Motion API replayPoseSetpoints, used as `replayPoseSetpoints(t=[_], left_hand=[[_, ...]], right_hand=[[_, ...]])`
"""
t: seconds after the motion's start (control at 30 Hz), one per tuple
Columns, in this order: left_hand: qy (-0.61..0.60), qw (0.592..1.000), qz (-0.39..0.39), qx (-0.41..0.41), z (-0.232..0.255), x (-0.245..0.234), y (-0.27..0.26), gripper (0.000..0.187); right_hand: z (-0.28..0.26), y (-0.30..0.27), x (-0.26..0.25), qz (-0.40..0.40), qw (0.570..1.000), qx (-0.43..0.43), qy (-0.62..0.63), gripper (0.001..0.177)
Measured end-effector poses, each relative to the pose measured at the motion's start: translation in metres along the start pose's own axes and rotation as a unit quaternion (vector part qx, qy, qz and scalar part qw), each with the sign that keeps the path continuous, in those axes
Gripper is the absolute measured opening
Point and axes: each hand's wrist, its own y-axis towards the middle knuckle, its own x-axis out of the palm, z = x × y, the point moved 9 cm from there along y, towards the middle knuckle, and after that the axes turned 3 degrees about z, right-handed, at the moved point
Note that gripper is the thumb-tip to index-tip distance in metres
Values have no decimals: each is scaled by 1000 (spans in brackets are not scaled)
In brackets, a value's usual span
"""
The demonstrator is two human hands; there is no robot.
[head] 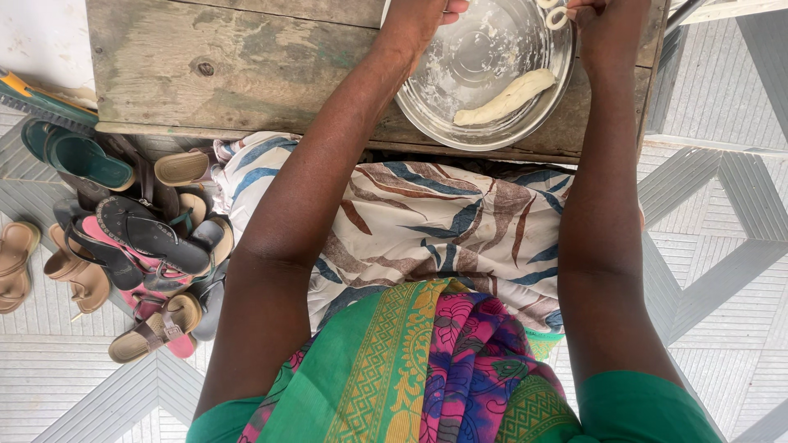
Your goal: The person shapes small pieces of white dough into decorative ring or lamp shapes by hand and places them on the rim of a metal plate.
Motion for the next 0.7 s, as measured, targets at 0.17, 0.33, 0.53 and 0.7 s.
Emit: replayPoseSetpoints(t=[0.17,0.33,0.53,0.7], left_hand=[[16,1000,-3,1,1,-1,-3,39],[29,1000,-4,7,2,-1,-5,41],[37,999,-5,2,5,-1,-5,41],[20,1000,-2,-3,3,-1,-3,40]], right_hand=[[-9,-4,-6,38,997,-23,-68,19],[-13,-4,-9,67,983,-100,-140,18],[-14,-5,-10,95,967,-120,-203,18],[-4,1,-9,62,991,-34,-114,18]])
